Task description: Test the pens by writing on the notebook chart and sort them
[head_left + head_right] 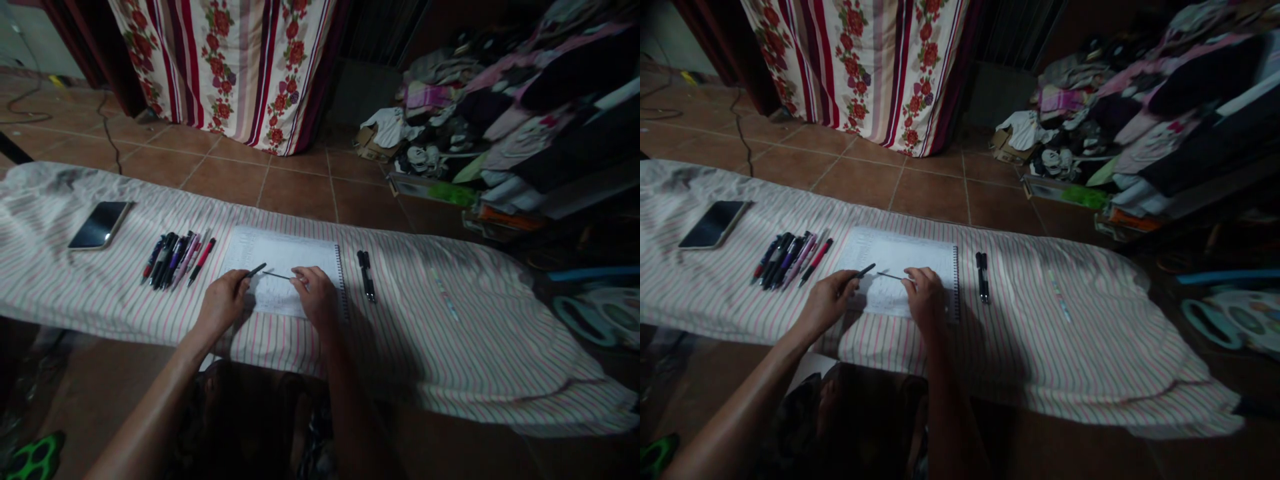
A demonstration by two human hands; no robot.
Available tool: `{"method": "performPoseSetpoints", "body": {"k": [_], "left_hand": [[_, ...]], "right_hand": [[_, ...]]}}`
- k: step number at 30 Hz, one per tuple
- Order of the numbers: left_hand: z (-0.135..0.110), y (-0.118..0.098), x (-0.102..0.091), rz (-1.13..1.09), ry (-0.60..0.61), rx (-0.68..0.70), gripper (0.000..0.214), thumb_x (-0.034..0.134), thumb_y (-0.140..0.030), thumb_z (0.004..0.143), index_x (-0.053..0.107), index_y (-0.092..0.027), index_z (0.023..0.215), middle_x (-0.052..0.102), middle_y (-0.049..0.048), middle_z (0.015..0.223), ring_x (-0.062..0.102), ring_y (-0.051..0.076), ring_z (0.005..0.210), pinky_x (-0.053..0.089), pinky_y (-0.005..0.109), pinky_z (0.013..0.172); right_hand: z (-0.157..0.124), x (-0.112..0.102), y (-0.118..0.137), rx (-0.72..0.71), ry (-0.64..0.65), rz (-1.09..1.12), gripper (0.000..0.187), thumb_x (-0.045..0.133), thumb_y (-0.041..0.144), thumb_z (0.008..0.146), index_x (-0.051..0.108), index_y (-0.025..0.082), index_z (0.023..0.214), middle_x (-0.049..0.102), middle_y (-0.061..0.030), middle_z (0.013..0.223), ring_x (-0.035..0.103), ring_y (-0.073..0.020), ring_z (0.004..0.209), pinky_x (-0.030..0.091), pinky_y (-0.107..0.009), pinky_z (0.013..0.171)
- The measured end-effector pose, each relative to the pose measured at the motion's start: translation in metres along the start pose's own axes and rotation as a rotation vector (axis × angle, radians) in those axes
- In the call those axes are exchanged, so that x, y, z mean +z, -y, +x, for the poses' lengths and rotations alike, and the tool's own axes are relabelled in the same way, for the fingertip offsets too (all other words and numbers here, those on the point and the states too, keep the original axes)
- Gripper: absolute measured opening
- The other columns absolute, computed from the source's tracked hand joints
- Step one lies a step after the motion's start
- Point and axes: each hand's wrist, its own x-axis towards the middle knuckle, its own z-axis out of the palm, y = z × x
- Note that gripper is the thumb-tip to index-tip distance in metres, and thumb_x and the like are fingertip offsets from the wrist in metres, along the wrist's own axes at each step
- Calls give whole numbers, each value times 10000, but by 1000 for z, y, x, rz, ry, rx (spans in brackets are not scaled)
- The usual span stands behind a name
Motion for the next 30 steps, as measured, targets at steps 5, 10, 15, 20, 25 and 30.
{"method": "performPoseSetpoints", "body": {"k": [5, 10, 15, 20, 25, 30], "left_hand": [[2, 7, 2, -139, -55, -61, 331, 397, -298, 837, 606, -136, 1035, 659, 70, 812, 621, 181, 726, 473, 292, 665], [1, 6, 3, -186, -59, -28, 316, 420, -310, 827, 619, -148, 1012, 651, 63, 785, 613, 174, 689, 468, 291, 649], [0, 7, -2, -183, -71, -42, 314, 414, -307, 826, 624, -148, 997, 644, 54, 735, 608, 174, 668, 463, 289, 635], [0, 11, -5, -188, -88, -58, 335, 417, -333, 825, 623, -141, 1007, 645, 51, 708, 612, 177, 655, 463, 288, 619], [1, 12, -1, -222, -86, -64, 331, 428, -331, 817, 625, -145, 1007, 657, 58, 753, 617, 177, 673, 472, 295, 643], [1, 9, 5, -268, -65, -62, 322, 433, -331, 815, 623, -150, 1001, 658, 52, 751, 618, 176, 685, 476, 294, 648]], "right_hand": [[-3, 9, -4, -39, -13, -365, 126, 607, 228, 772, 666, 217, 883, 597, -59, 867, 511, -202, 862, 405, -299, 750], [-3, 14, 3, -34, 4, -412, 63, 578, 230, 798, 637, 223, 778, 589, -41, 834, 500, -184, 828, 376, -282, 718], [-2, 11, 7, -16, -3, -341, 95, 514, 216, 816, 600, 207, 775, 622, -46, 792, 523, -193, 791, 369, -297, 700], [0, 8, 11, 175, 67, 121, 195, 485, 204, 770, 606, 200, 922, 653, -4, 700, 560, -154, 643, 390, -277, 620], [0, -1, 15, 311, 121, 775, 259, 549, 338, 747, 663, 183, 921, 645, -17, 719, 522, -115, 617, 374, -238, 552], [-3, -17, 20, 359, 171, 1175, 280, 639, 368, 712, 672, 201, 934, 645, -29, 848, 536, -103, 735, 417, -231, 683]]}}
